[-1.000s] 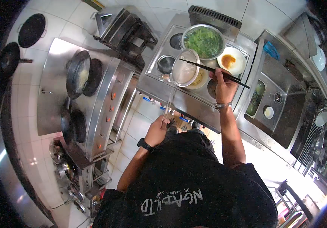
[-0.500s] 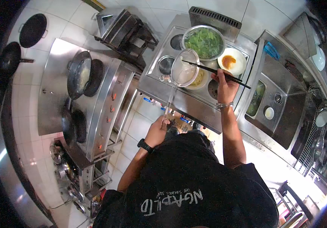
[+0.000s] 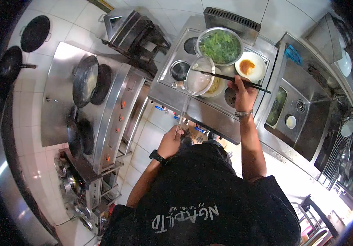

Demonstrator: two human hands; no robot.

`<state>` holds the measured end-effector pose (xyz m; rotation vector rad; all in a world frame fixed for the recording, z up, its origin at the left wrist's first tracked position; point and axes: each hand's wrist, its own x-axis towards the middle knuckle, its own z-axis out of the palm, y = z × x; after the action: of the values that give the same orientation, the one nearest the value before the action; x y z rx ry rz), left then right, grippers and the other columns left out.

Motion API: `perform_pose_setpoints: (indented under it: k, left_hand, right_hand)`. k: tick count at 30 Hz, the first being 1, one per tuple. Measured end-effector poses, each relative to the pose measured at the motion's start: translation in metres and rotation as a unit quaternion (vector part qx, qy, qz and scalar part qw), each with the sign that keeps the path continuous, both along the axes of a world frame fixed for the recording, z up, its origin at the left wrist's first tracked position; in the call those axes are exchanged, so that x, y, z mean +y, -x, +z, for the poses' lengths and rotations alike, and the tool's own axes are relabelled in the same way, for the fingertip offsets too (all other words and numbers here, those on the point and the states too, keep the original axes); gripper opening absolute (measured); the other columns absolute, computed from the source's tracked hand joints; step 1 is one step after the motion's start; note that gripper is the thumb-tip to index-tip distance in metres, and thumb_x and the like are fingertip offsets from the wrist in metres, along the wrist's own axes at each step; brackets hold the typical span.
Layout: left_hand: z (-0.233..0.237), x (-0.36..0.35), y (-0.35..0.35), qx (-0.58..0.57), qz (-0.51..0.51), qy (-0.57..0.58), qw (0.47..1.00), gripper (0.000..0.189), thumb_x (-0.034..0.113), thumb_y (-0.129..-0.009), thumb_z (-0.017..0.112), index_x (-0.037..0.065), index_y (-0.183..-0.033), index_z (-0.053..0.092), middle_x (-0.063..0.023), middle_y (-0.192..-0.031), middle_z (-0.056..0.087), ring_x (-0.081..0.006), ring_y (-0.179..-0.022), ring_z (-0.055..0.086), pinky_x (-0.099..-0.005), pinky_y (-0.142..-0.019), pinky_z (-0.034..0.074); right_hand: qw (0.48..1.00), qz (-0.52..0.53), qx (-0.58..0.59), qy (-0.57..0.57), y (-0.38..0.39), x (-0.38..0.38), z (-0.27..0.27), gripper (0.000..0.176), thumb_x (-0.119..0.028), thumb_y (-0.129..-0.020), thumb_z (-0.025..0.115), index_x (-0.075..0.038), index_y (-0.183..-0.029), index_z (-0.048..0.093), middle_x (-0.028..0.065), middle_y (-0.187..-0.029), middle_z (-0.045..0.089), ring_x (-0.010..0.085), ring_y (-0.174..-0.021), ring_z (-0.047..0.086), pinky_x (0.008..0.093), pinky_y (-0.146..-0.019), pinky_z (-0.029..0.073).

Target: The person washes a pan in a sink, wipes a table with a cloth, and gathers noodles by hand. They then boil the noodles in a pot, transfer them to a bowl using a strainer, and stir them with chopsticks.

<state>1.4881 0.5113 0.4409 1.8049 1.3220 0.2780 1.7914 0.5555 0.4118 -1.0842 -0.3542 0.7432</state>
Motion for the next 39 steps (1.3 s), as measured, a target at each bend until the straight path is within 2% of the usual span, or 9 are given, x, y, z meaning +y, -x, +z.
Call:
perform_pose_setpoints:
  k: [4,7,11,13,16,20,22,28,39]
  left_hand:
    - [-0.006,0.001,0.003,0.008,0.005,-0.02,1.0,0.014,0.011,-0.091,0.041,0.003,-0.095,0.053,-0.0116,-0.065,0.054,-0.0222,-0.057,0.055,-0.036,-0.056,0.044]
    - [-0.007,-0.002,0.004,0.002,-0.001,-0.028,1.0,0.016,0.014,-0.093,0.042,0.003,-0.096,0.053,-0.0119,-0.067,0.055,-0.0223,-0.057,0.054,-0.0354,-0.056,0.044]
    - [-0.005,-0.001,0.002,0.012,-0.003,0.004,1.0,0.019,0.018,-0.095,0.043,0.003,-0.096,0.054,-0.0118,-0.067,0.055,-0.022,-0.056,0.053,-0.035,-0.057,0.044]
    - [0.001,0.0,0.001,0.036,-0.007,0.041,0.998,0.016,0.015,-0.094,0.045,0.002,-0.097,0.053,-0.0191,-0.088,0.063,-0.0373,-0.086,0.062,-0.0415,-0.073,0.048]
    - [0.005,-0.002,-0.001,0.042,-0.004,0.049,0.998,0.017,0.016,-0.094,0.044,0.001,-0.097,0.053,-0.0191,-0.088,0.063,-0.0375,-0.086,0.062,-0.0415,-0.075,0.048]
    - [0.009,-0.002,-0.002,0.064,0.003,0.079,0.995,0.019,0.017,-0.095,0.043,0.001,-0.096,0.053,-0.0195,-0.088,0.063,-0.0378,-0.086,0.062,-0.042,-0.074,0.048]
    - [0.0,-0.005,0.002,0.008,0.008,0.006,1.0,0.02,0.019,-0.096,0.042,0.003,-0.095,0.053,-0.0106,-0.065,0.052,-0.0206,-0.056,0.053,-0.0347,-0.055,0.043]
    - [-0.008,-0.009,0.003,0.007,-0.015,-0.033,0.999,0.02,0.02,-0.096,0.042,0.003,-0.095,0.053,-0.0111,-0.064,0.052,-0.0221,-0.053,0.052,-0.0352,-0.054,0.042]
    - [0.002,-0.008,-0.001,0.026,-0.003,-0.007,1.0,0.018,0.018,-0.095,0.043,0.003,-0.094,0.054,-0.014,-0.067,0.054,-0.0263,-0.06,0.055,-0.037,-0.058,0.043]
  right_hand:
    - [0.984,-0.036,-0.157,0.079,-0.002,-0.007,0.001,0.02,-0.014,-0.087,0.064,0.005,-0.086,0.062,0.011,-0.071,0.067,0.0159,-0.065,0.065,0.0269,-0.06,0.051]
    - [0.978,-0.057,-0.187,0.075,-0.001,-0.003,-0.009,0.02,-0.016,-0.087,0.064,0.004,-0.086,0.063,0.0104,-0.071,0.067,0.0139,-0.064,0.064,0.026,-0.06,0.05]
    - [0.997,-0.002,-0.076,0.021,0.007,-0.006,-0.005,0.013,-0.01,-0.087,0.064,0.004,-0.086,0.063,0.0091,-0.073,0.066,0.0151,-0.064,0.065,0.0246,-0.061,0.052]
    - [0.996,-0.005,-0.081,0.045,0.008,-0.009,0.0,0.013,-0.009,-0.087,0.064,0.004,-0.088,0.063,0.0096,-0.073,0.066,0.0148,-0.065,0.065,0.0249,-0.062,0.052]
    - [0.991,-0.037,-0.116,0.05,0.009,-0.008,-0.006,0.019,-0.015,-0.089,0.062,0.004,-0.087,0.064,0.0093,-0.073,0.068,0.0117,-0.066,0.063,0.0236,-0.062,0.048]
    - [0.99,-0.053,-0.124,0.04,0.01,-0.009,-0.002,0.018,-0.014,-0.089,0.062,0.005,-0.089,0.063,0.0098,-0.074,0.068,0.0122,-0.067,0.063,0.0235,-0.063,0.049]
    - [0.992,-0.056,-0.102,0.04,0.007,-0.01,0.0,0.017,-0.013,-0.089,0.062,0.004,-0.09,0.063,0.0104,-0.074,0.068,0.0131,-0.067,0.064,0.0243,-0.063,0.05]
    - [0.999,-0.023,-0.032,-0.011,0.009,-0.007,-0.002,0.018,-0.012,-0.088,0.063,0.006,-0.091,0.063,0.0116,-0.074,0.067,0.016,-0.068,0.066,0.0254,-0.064,0.052]
    - [0.998,-0.043,-0.04,0.026,-0.003,-0.01,-0.014,0.015,-0.01,-0.087,0.064,0.005,-0.087,0.063,0.0108,-0.074,0.066,0.0162,-0.065,0.065,0.0262,-0.061,0.052]
